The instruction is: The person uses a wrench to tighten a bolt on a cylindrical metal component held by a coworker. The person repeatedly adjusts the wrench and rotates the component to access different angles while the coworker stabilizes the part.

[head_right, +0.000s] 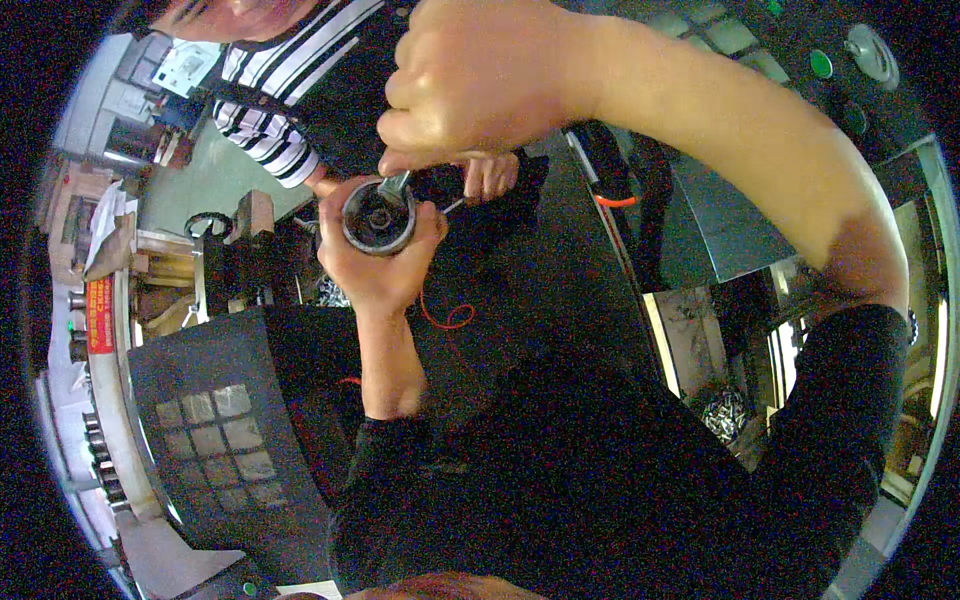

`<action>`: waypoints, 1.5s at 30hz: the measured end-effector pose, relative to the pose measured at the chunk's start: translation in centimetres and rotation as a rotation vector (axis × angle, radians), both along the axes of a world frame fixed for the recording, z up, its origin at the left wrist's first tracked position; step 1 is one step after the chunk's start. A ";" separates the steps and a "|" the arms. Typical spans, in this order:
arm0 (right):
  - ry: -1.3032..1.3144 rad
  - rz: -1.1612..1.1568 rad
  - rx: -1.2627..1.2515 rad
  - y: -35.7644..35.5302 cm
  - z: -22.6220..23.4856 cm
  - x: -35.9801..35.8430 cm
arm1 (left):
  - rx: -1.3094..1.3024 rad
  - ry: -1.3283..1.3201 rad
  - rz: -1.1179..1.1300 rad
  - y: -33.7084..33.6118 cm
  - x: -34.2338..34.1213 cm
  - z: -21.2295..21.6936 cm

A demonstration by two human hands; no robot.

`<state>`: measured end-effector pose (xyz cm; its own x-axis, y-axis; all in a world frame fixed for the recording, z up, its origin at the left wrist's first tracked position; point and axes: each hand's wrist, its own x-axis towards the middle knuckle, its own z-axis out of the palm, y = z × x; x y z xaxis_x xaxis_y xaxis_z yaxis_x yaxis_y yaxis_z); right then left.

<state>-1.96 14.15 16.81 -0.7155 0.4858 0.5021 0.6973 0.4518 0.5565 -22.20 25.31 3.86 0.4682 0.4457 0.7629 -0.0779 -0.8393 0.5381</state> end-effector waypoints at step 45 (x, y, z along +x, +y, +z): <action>0.056 -0.235 -0.016 -1.4 -0.6 -0.5 | 0.115 -0.012 0.021 1.2 1.7 0.4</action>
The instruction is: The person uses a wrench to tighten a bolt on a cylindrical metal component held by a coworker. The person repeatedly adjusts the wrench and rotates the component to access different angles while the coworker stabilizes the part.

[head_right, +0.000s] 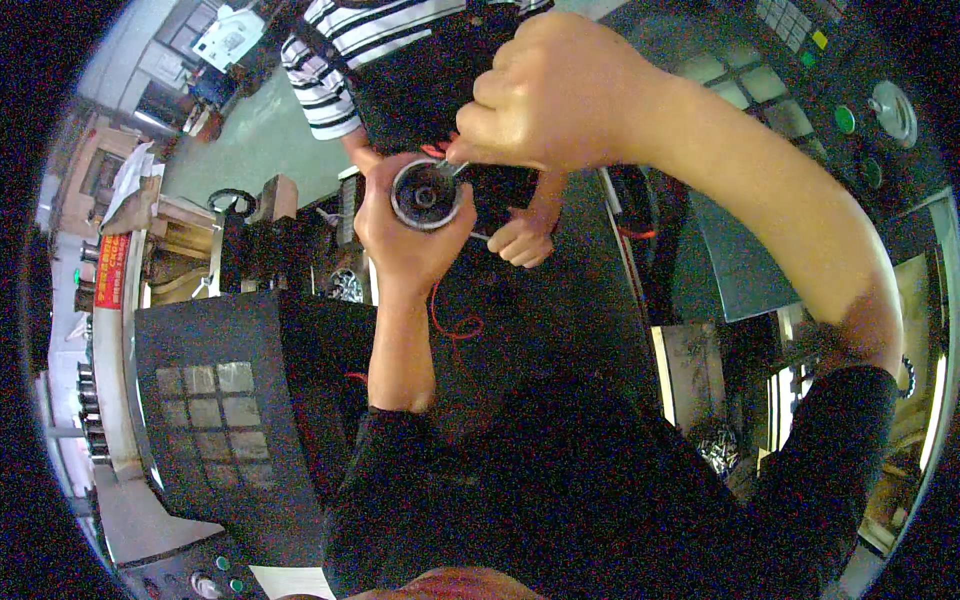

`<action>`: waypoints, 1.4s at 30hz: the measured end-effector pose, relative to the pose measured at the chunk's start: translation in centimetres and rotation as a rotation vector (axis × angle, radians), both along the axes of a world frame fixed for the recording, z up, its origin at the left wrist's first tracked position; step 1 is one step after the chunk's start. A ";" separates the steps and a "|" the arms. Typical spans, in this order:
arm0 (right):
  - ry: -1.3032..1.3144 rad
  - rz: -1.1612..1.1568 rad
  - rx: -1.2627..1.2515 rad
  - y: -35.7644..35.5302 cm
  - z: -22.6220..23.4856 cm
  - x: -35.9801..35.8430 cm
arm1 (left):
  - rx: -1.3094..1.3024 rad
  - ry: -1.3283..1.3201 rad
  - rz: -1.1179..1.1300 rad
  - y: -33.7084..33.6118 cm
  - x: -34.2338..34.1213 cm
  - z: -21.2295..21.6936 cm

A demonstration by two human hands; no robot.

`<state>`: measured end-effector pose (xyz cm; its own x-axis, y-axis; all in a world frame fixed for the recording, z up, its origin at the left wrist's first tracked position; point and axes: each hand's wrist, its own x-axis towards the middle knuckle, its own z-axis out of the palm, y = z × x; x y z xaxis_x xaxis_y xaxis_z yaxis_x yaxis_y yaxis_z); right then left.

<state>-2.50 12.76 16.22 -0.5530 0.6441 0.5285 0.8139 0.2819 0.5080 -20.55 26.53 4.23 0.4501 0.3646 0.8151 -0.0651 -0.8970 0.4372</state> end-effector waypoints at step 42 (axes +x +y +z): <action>-0.038 -0.449 0.077 -6.4 -1.1 -8.6 | 0.028 -0.189 -0.238 -1.8 -0.8 0.3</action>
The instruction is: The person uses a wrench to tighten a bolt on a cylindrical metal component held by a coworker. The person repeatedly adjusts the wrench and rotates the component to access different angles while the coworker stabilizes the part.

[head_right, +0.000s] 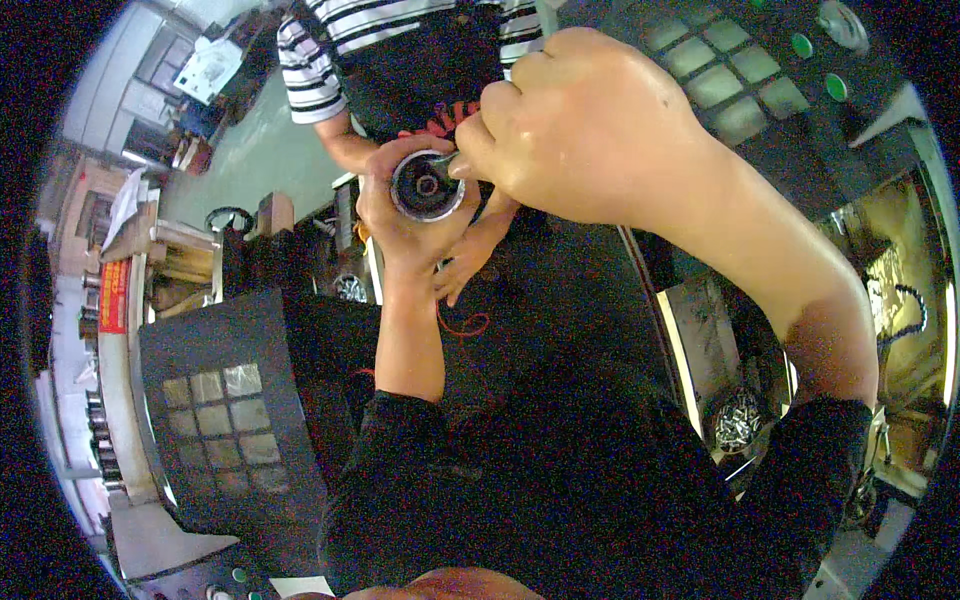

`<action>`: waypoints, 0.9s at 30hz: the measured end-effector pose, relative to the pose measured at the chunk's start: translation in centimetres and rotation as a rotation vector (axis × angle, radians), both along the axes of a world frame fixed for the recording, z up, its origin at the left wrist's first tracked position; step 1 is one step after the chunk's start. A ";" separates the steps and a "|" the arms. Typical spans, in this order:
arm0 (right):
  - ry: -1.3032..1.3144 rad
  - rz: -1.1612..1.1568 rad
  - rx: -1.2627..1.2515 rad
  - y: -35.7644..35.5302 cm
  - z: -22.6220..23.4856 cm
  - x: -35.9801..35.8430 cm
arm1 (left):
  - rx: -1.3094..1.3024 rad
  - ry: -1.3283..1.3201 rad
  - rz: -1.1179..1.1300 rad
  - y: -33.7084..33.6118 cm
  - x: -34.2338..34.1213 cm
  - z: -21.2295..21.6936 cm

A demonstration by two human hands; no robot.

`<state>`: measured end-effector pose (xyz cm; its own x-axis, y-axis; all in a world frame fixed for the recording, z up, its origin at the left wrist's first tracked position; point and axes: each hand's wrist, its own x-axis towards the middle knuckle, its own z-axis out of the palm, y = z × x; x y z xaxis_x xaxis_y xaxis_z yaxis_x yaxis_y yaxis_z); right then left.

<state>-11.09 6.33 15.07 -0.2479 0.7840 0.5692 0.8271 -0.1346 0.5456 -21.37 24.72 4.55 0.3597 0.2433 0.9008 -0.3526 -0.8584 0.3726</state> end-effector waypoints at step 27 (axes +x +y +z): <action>-0.199 0.270 -0.309 4.9 4.8 0.1 | -0.235 -0.080 0.169 -1.0 -1.0 -3.3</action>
<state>-10.97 11.24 19.84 -0.5475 0.8018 0.2396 0.6852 0.2651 0.6784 -22.33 23.73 1.26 0.2263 0.4992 0.8364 -0.2483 -0.8007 0.5451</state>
